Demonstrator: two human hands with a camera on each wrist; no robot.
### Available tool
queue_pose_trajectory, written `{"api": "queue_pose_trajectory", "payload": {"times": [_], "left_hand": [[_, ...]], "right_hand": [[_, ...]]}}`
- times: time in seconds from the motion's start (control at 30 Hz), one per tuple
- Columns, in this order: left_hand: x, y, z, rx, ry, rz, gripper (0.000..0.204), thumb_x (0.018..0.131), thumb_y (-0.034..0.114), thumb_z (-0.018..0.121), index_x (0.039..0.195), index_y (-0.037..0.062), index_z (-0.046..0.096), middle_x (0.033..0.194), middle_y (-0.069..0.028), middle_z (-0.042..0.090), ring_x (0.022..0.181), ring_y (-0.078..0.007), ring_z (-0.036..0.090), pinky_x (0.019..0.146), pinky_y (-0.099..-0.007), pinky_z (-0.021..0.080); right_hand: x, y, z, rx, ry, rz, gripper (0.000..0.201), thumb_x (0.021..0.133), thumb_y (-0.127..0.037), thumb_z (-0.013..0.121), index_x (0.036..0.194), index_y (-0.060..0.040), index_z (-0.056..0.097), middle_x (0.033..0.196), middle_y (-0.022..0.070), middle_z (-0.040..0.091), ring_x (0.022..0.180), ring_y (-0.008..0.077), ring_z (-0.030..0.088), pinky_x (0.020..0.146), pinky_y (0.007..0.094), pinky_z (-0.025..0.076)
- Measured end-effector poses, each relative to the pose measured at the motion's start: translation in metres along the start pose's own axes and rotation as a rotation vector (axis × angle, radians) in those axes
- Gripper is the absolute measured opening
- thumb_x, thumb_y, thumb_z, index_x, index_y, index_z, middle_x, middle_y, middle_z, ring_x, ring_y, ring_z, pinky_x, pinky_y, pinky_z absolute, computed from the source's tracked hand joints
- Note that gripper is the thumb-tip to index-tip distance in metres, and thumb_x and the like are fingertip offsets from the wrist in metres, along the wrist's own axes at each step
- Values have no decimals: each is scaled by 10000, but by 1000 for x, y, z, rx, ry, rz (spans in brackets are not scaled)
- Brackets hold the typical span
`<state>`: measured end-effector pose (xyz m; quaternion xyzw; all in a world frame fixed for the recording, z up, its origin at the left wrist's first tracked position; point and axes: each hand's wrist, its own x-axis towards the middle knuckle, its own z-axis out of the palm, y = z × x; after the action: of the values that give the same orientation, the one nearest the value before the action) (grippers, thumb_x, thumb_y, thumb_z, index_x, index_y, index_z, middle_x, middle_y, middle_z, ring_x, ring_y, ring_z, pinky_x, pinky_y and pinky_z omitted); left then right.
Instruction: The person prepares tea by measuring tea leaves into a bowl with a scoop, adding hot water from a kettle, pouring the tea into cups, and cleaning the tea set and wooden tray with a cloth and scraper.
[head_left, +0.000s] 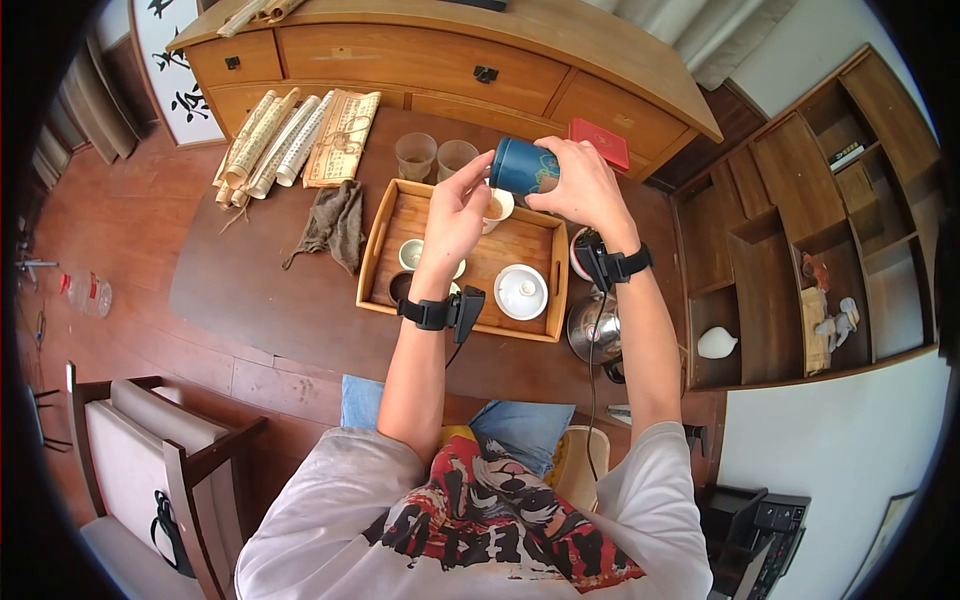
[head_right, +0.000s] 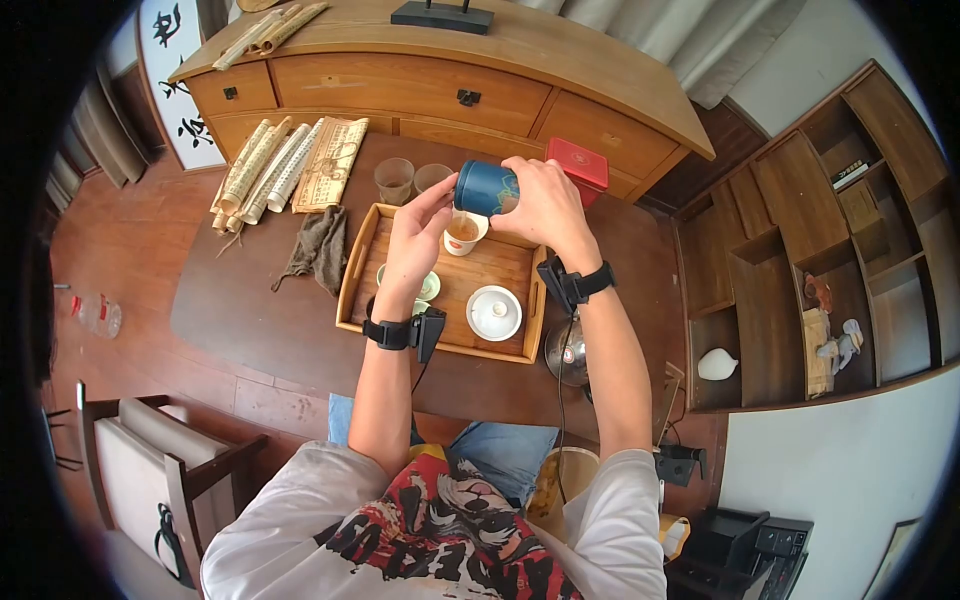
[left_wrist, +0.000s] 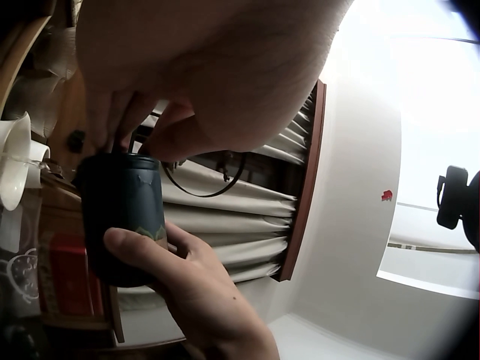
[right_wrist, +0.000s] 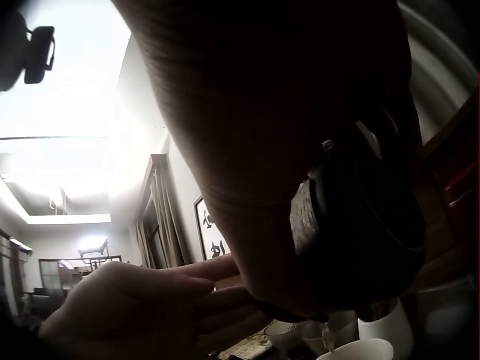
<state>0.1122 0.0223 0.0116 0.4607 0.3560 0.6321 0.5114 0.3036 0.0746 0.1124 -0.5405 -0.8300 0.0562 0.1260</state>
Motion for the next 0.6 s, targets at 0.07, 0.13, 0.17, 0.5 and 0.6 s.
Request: {"api": "queue_pose_trajectory", "payload": {"times": [0.07, 0.13, 0.17, 0.5, 0.6], "left_hand": [[-1, 1, 3, -6, 0, -4, 512, 1072, -42, 524, 1581, -47, 578, 1476, -193, 698, 1390, -234, 651, 1193, -357, 476], [-1, -1, 4, -12, 1, -7, 518, 1073, -42, 524, 1589, -55, 563, 1487, -195, 690, 1403, -236, 643, 1203, -360, 470], [-1, -3, 3, -17, -8, -6, 525, 1072, -44, 525, 1596, -59, 551, 1497, -196, 683, 1412, -237, 638, 1209, -362, 466], [-2, -11, 6, -26, -25, -38, 530, 1063, -56, 527, 1592, -82, 529, 1470, -189, 685, 1387, -225, 643, 1190, -357, 474], [-4, -9, 8, -19, -26, -44, 527, 1061, -55, 532, 1587, -84, 531, 1464, -196, 686, 1379, -230, 649, 1180, -355, 484]], "right_hand": [[0, -1, 1, -7, 1, 7, 784, 679, -322, 924, 1388, -56, 721, 1247, 193, 778, 1209, 399, 685, 1085, 497, 558], [0, 1, 3, -15, 2, 14, 778, 677, -320, 924, 1382, -57, 724, 1249, 192, 779, 1208, 399, 686, 1084, 497, 558], [0, 4, 7, -10, 5, 9, 773, 674, -319, 924, 1375, -58, 728, 1253, 192, 779, 1206, 400, 687, 1083, 497, 559], [-4, 13, 19, 1, 63, -17, 754, 627, -290, 934, 1327, -69, 763, 1153, 178, 796, 1130, 395, 714, 997, 493, 615], [-4, 15, 21, 6, 54, -14, 751, 627, -289, 935, 1324, -67, 764, 1154, 177, 796, 1129, 394, 715, 994, 493, 617]]}}
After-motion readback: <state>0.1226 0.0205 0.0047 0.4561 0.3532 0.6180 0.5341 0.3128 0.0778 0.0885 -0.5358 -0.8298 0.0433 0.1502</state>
